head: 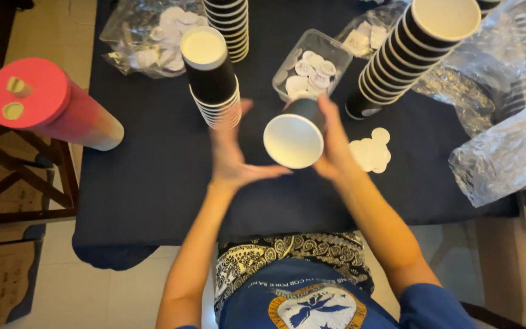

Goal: Applying round logo stickers to the sides of black and white paper coffee cups.

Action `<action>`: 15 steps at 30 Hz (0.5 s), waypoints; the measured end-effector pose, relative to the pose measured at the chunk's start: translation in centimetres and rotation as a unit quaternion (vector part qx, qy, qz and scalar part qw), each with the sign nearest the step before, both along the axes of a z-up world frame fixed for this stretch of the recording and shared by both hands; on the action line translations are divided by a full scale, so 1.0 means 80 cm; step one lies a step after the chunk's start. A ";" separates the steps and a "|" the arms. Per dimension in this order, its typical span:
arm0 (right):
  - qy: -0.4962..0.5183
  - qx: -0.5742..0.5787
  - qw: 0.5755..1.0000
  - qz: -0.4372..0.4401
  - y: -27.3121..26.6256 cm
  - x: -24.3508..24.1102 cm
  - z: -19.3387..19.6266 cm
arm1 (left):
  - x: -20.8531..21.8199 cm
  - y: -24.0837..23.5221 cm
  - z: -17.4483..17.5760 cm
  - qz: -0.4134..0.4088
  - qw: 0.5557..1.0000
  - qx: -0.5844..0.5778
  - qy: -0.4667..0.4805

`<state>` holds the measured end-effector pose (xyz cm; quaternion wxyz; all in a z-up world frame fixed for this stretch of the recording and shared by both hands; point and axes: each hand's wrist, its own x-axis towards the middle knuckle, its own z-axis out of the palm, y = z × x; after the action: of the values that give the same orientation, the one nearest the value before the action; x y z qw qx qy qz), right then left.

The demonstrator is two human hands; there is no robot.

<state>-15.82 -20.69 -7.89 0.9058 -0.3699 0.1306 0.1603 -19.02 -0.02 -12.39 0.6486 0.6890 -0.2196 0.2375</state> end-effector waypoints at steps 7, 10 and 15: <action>0.023 -0.182 0.979 0.087 -0.022 -0.048 -0.066 | 0.025 -0.039 -0.056 -0.061 0.998 0.018 0.016; -0.303 -0.598 0.742 0.006 -0.054 -0.034 -0.109 | 0.025 -0.038 -0.028 -0.046 0.981 0.049 0.181; -0.388 -0.697 0.598 0.083 -0.054 -0.034 -0.134 | 0.048 -0.036 -0.050 0.043 0.971 0.096 0.214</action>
<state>-18.58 -24.98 -18.62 0.3213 -0.9251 -0.1919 -0.0638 -15.17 -2.87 -16.40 0.6004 0.7917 -0.0680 0.0901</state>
